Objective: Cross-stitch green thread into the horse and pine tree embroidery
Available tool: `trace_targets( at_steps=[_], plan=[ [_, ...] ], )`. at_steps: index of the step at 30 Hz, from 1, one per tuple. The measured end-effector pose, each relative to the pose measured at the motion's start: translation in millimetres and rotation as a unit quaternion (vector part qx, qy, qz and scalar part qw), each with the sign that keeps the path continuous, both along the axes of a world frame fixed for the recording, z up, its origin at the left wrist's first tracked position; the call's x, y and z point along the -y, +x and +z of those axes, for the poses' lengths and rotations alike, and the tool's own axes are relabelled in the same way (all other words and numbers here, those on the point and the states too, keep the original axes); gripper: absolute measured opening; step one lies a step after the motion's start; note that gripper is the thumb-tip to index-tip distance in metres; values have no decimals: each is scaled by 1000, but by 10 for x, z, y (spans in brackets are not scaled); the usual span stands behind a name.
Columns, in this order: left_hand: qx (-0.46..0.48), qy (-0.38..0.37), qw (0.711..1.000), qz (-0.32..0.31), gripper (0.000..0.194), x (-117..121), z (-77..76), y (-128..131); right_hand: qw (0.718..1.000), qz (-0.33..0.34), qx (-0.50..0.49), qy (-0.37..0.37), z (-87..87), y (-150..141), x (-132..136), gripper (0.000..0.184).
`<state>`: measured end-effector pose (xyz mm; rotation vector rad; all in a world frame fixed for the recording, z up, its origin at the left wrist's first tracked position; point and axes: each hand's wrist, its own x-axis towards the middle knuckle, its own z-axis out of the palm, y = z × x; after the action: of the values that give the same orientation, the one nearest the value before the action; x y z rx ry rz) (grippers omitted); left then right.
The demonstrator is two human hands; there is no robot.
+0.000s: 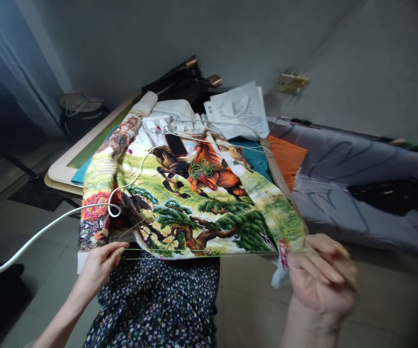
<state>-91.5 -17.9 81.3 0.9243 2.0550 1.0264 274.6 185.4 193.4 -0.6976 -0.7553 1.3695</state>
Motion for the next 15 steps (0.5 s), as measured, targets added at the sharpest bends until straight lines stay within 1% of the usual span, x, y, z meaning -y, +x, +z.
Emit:
trace_targets(
  at_steps=[2,4,6,9,12,14,15],
  plan=[
    [3,2,1000,-3,57,-26,-78,66,1000,-17,-11,-1,-21,54,-4,33],
    [8,7,1000,3,54,-31,-140,101,998,-62,22,4,-43,106,-3,33],
    [21,16,1000,14,53,-26,-165,118,991,-118,61,13,-64,158,-11,32],
    [52,30,997,45,59,-22,-141,131,977,-195,80,25,-83,236,-40,34],
    [87,42,993,73,67,-38,-87,155,975,-208,74,21,-64,280,-67,33],
    [85,48,992,83,67,-47,-47,185,973,-215,77,15,-30,295,-70,31],
    [76,52,992,88,66,-45,-23,206,969,-231,81,17,-10,311,-65,30]
  ],
)
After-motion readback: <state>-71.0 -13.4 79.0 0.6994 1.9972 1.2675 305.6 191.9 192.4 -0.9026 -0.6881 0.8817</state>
